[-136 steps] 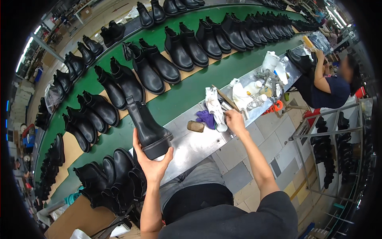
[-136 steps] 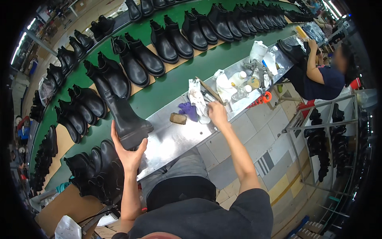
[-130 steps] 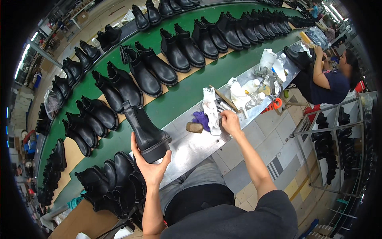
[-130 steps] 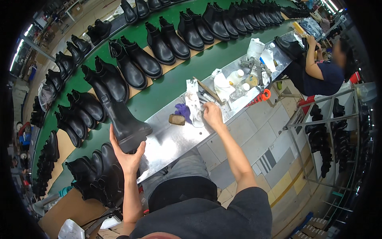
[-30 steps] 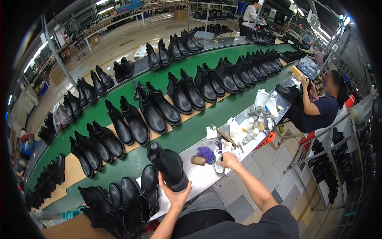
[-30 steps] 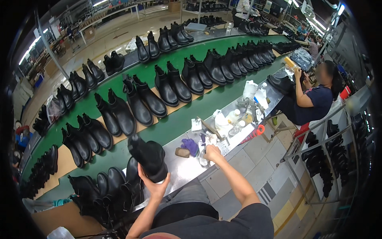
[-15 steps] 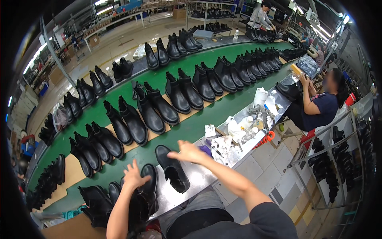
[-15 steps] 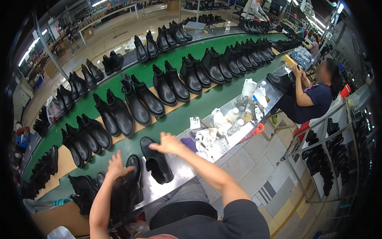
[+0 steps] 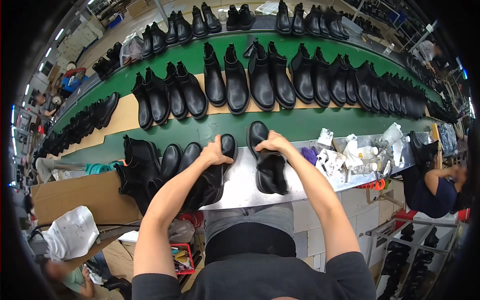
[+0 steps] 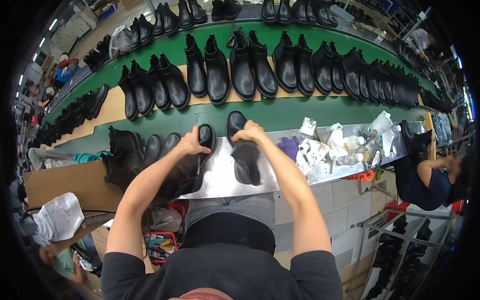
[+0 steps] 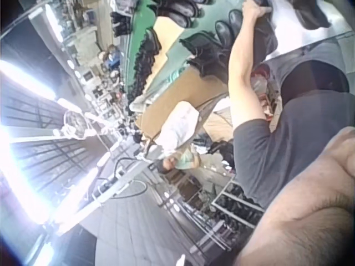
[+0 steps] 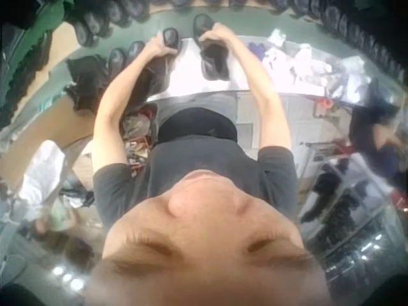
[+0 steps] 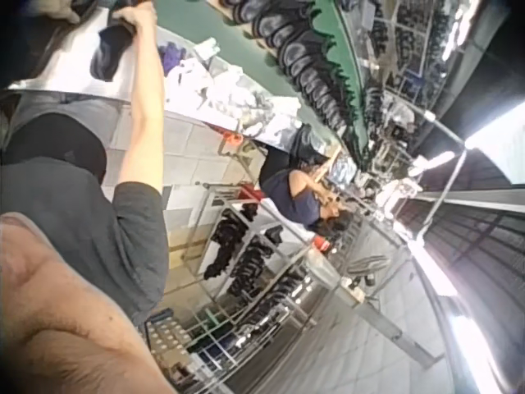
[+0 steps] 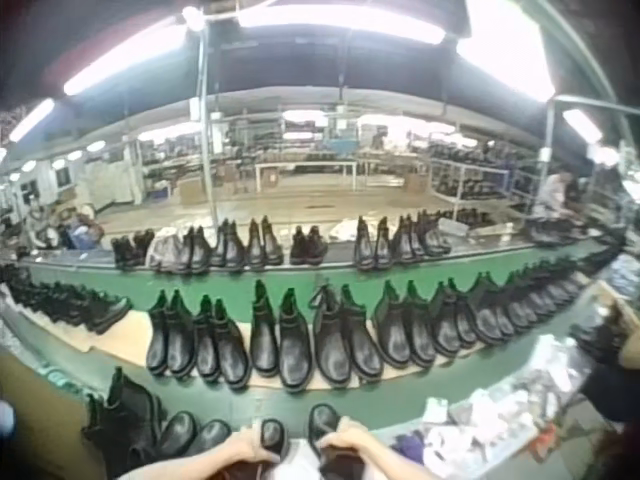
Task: The person picks up black leather boots from a conveyor belt, wipes them with a white cloth, and places them back on the belt. The person handles the boots one at a time, wiping the exterior surfaces before moving to the next pair.
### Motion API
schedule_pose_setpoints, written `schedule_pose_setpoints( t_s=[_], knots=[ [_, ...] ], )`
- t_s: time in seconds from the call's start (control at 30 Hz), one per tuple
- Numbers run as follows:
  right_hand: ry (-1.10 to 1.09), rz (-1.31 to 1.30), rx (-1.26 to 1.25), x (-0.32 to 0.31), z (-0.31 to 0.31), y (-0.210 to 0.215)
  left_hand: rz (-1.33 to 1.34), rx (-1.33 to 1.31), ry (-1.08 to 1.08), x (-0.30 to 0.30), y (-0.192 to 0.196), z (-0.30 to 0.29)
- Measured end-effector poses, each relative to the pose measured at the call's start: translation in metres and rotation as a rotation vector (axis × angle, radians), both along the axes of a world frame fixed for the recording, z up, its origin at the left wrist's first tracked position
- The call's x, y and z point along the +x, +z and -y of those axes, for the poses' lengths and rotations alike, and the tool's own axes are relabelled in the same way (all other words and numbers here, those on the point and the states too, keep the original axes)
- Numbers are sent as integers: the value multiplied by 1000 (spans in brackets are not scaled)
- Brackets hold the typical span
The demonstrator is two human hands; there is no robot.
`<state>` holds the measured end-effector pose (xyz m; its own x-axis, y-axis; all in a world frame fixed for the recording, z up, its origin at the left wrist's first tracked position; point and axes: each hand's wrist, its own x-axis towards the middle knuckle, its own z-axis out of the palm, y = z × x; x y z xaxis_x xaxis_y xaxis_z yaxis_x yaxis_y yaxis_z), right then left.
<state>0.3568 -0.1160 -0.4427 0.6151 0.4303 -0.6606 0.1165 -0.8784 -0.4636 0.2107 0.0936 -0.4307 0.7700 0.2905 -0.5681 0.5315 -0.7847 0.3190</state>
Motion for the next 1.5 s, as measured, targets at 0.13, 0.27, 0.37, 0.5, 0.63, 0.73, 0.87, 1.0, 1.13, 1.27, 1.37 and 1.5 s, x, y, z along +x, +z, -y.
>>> schedule_pose_setpoints(
  t_s=[0.13,0.27,0.37,0.5,0.63,0.73,0.87,1.0,1.13,1.27,1.37,1.5],
  knots=[
    [-270,-269,542,-10,49,0,297,-274,233,-26,27,-25],
    [-388,-617,741,-35,74,61,369,-830,502,-38,59,-13],
    [-423,-680,786,-45,82,81,338,-1101,550,-41,81,3],
    [-437,-821,868,-52,81,78,352,-1242,516,-48,73,15],
    [-383,-770,803,-54,71,69,337,-1264,490,-53,70,30],
    [-325,-650,766,-60,65,79,338,-1255,472,-51,76,43],
    [-329,-581,683,-62,68,86,337,-1270,521,-53,62,41],
    [-350,-485,589,-59,73,76,329,-1313,559,-54,62,43],
    [-388,-692,706,-63,87,75,369,-1337,678,-61,67,44],
    [-772,-1022,1107,-95,90,53,356,-1721,672,-58,24,29],
    [-884,-1089,1234,-111,88,52,310,-1761,747,-55,29,29],
    [-963,-1122,1323,-121,89,61,309,-1709,812,-52,41,28]
  ],
)
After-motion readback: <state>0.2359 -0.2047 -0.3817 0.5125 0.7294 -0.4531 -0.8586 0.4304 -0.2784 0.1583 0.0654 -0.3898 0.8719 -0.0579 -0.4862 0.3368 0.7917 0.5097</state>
